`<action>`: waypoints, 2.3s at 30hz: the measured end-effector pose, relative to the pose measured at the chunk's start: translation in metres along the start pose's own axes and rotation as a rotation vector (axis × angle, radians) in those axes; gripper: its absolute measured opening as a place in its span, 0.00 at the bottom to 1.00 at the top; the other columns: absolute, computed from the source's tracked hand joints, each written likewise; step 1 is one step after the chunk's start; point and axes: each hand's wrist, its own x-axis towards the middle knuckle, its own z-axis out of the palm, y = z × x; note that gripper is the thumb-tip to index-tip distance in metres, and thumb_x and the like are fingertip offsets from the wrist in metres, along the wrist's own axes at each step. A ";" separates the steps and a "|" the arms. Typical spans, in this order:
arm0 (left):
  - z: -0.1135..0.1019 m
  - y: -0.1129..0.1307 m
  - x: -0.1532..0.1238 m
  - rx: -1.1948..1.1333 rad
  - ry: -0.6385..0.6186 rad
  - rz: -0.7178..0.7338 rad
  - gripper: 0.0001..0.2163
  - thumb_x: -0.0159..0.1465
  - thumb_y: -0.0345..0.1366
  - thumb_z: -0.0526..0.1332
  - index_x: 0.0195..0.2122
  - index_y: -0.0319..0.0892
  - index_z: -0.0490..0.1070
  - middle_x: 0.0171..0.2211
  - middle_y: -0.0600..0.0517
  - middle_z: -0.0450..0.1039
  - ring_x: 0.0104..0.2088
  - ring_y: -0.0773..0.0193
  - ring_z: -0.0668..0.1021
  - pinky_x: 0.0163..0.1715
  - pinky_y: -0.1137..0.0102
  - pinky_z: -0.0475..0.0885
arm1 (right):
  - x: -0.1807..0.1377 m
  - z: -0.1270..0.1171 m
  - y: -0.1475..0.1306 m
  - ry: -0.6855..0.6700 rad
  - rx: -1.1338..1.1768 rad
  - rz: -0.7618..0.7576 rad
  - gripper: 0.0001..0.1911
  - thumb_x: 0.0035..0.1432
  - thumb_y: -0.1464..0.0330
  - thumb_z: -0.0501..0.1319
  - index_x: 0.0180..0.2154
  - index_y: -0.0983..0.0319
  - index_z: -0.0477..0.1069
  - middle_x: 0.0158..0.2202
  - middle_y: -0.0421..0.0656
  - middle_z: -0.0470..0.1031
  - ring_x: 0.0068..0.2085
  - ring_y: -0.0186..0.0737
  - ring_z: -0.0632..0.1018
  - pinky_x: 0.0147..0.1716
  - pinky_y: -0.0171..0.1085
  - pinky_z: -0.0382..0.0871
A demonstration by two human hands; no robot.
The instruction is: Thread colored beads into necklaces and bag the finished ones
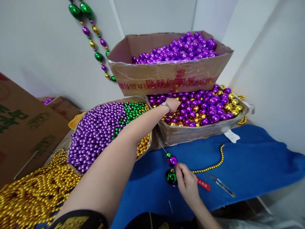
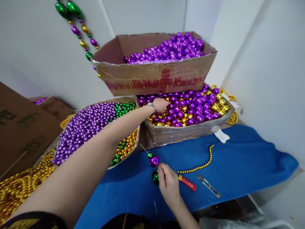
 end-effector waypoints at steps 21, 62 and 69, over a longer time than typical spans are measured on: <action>0.047 -0.003 -0.303 -2.174 0.323 -0.335 0.17 0.61 0.38 0.61 0.50 0.38 0.71 0.39 0.46 0.78 0.32 0.65 0.81 0.32 0.71 0.75 | -0.009 0.006 -0.028 -0.037 -0.218 -0.261 0.06 0.64 0.73 0.57 0.42 0.63 0.72 0.35 0.45 0.81 0.33 0.37 0.82 0.37 0.33 0.75; 0.082 0.006 -0.350 -1.969 0.388 -0.207 0.19 0.57 0.38 0.71 0.49 0.42 0.76 0.41 0.47 0.78 0.39 0.63 0.79 0.40 0.67 0.77 | -0.030 0.033 -0.035 -0.338 -0.075 0.172 0.16 0.68 0.59 0.50 0.47 0.62 0.68 0.29 0.42 0.79 0.27 0.38 0.80 0.27 0.33 0.73; 0.095 0.010 -0.352 -1.883 0.407 -0.247 0.19 0.54 0.36 0.72 0.46 0.41 0.72 0.40 0.47 0.77 0.38 0.64 0.78 0.40 0.67 0.76 | -0.032 0.037 -0.030 -0.428 0.066 0.308 0.17 0.67 0.57 0.51 0.47 0.61 0.69 0.32 0.44 0.80 0.29 0.38 0.81 0.31 0.36 0.76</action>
